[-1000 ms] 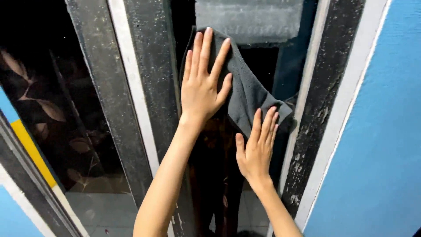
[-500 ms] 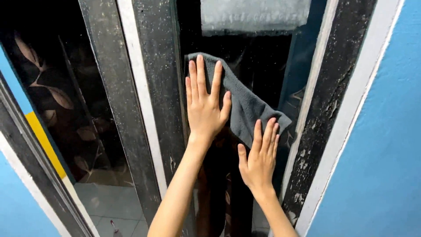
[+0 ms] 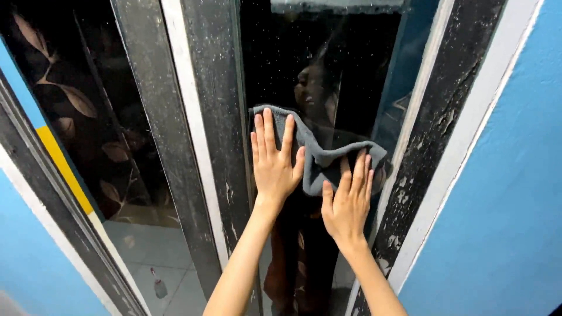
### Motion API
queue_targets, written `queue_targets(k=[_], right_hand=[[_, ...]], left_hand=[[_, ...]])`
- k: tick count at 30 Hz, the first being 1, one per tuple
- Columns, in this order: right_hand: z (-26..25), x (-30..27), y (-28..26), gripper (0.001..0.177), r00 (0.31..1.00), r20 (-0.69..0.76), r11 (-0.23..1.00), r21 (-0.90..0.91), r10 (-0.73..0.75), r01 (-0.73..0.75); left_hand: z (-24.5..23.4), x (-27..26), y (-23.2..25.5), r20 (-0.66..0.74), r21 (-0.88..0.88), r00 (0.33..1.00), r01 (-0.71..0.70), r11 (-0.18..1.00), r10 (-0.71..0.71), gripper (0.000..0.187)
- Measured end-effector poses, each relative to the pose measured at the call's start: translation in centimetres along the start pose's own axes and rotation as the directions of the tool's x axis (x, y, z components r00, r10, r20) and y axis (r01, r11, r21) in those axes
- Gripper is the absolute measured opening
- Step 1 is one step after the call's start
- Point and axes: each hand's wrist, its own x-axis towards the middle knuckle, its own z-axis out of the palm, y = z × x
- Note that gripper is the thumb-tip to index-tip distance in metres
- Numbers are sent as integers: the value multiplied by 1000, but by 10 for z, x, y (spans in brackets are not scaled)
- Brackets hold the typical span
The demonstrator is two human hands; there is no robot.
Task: The person wipes a glass window pane with a gray cloth using both hands, moving the cloth in vertical and horizontal strokes across the surface. The person's reflection is visible in the glass throughout the clip.
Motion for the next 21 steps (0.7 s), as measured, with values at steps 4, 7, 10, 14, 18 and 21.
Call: queue_targets(k=[4,7,10,14,18,21], right_hand=[[-2,26,5,58,1000,-23,1000,-3,2,-2],[-4,60,3,65,997,-61,997,-68,-36,31],[-5,94,0,71,991,-103,990,-121,-85,72],[-4,139,-2,60,973,-176,976,-185,-152,119],[-23,187,-22,45,965,-196,967,-220,-176,132],[0,213,-27,49,985,-88,980,-139,-152,139]], left_hand=[[-1,2,1,0,-14,1000,0,1000,0,62],[-1,12,0,-21,10,1000,-7,1000,8,63],[0,37,0,-36,7,999,-12,1000,13,62],[-7,89,-3,-59,25,996,-58,998,59,59],[-34,139,1,85,47,996,-42,998,38,54],[-26,143,-4,36,-51,999,-31,998,33,53]])
